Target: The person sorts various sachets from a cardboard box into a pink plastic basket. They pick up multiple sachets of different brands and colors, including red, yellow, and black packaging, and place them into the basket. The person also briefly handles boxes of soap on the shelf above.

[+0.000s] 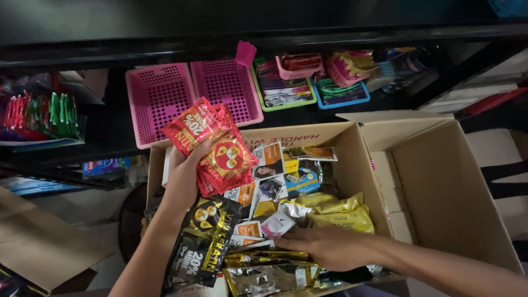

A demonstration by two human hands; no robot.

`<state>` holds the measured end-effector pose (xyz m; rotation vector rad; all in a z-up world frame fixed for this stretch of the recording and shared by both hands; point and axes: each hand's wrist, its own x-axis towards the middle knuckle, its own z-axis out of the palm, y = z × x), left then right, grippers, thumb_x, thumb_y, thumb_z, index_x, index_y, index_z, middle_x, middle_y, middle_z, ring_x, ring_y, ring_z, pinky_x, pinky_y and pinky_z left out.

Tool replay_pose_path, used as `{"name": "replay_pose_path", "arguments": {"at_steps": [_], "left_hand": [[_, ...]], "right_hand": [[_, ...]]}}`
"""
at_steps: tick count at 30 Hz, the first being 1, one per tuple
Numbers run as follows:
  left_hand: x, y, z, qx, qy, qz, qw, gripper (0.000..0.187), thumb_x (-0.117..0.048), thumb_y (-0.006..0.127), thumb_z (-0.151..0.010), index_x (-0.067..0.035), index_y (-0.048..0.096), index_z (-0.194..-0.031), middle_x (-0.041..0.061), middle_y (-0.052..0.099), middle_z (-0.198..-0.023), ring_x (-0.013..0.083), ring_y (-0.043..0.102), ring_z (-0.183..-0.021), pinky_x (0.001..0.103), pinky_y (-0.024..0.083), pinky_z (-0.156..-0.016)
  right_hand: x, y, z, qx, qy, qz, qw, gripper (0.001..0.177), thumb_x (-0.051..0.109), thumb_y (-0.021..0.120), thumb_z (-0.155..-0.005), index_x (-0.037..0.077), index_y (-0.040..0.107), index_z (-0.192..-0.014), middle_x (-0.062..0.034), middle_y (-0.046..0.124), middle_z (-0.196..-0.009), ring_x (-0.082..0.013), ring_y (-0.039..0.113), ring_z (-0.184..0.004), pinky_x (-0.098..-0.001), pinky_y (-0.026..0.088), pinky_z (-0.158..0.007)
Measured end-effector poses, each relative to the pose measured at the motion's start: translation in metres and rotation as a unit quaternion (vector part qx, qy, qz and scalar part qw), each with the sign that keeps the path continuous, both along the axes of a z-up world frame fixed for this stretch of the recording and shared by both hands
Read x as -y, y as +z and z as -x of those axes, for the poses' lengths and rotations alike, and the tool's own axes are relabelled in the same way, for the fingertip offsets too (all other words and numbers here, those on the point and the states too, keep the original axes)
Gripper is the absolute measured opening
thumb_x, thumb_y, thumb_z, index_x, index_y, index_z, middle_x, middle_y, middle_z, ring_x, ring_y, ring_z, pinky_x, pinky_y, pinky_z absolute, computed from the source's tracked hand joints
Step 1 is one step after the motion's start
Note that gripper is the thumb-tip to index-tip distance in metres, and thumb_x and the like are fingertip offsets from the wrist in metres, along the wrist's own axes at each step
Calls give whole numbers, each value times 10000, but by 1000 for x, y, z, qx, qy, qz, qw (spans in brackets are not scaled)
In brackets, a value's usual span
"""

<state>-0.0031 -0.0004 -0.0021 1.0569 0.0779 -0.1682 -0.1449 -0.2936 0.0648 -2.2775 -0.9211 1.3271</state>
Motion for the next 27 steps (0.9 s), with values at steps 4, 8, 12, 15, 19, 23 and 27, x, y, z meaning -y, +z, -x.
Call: {"name": "replay_pose_path", "arguments": {"at_steps": [4,8,12,15,19,23,27], "left_hand": [[-1,-2,-1,1,4,13,1000,339,-139,674,-969,-7,584,-1269,85,711,-1161,150,731,-976,312,621,-810],[-1,-2,-1,8,2,6,1000,324,-139,669,-976,-12,589,-1263,87,714,-1150,150,731,-966,312,618,-805],[-1,-5,-1,22,1,14,1000,316,-137,677,-981,-7,595,-1257,85,714,-1155,143,727,-977,307,614,-819],[-1,-4,-1,20,5,8,1000,321,-139,678,-975,-11,595,-1257,79,714,-1158,139,726,-981,305,613,-826],[0,-1,-1,15,3,2,1000,323,-145,675,-969,-20,593,-1255,74,713,-1154,142,729,-981,306,617,-823],[0,0,-1,19,9,3,1000,332,-137,676,-972,-21,594,-1272,75,707,-1175,135,719,-1010,299,610,-850],[0,13,0,17,23,31,999,310,-120,660,-994,10,609,-1271,97,704,-1158,166,718,-983,322,608,-823]], "right_hand": [[8,-16,-9,2,-63,-133,989,737,-49,522,-884,151,373,-1578,-109,343,-1652,-345,440,-1432,-476,452,-1085],[36,-47,-38,17,-251,-210,945,429,203,569,-997,158,595,-1423,-61,680,-1396,-245,705,-1211,-404,576,-1038],[80,-64,-65,67,-300,-12,951,430,269,605,-969,201,587,-1393,-93,673,-1146,-247,690,-981,-403,597,-870],[94,-73,-72,252,-222,-29,941,306,255,609,-983,108,628,-1250,-117,639,-1142,-249,654,-970,-429,557,-828],[91,-83,-67,-23,-184,170,968,418,421,496,-1063,127,572,-1351,-111,675,-1055,-245,662,-910,-399,585,-849],[87,-83,-64,-23,-114,79,990,638,454,452,-1063,234,328,-1649,-29,694,-1183,-226,715,-989,-403,547,-897],[51,-56,-82,93,-176,158,967,536,495,599,-1005,166,558,-1426,-143,702,-1236,-267,699,-1050,-423,551,-947]]}}
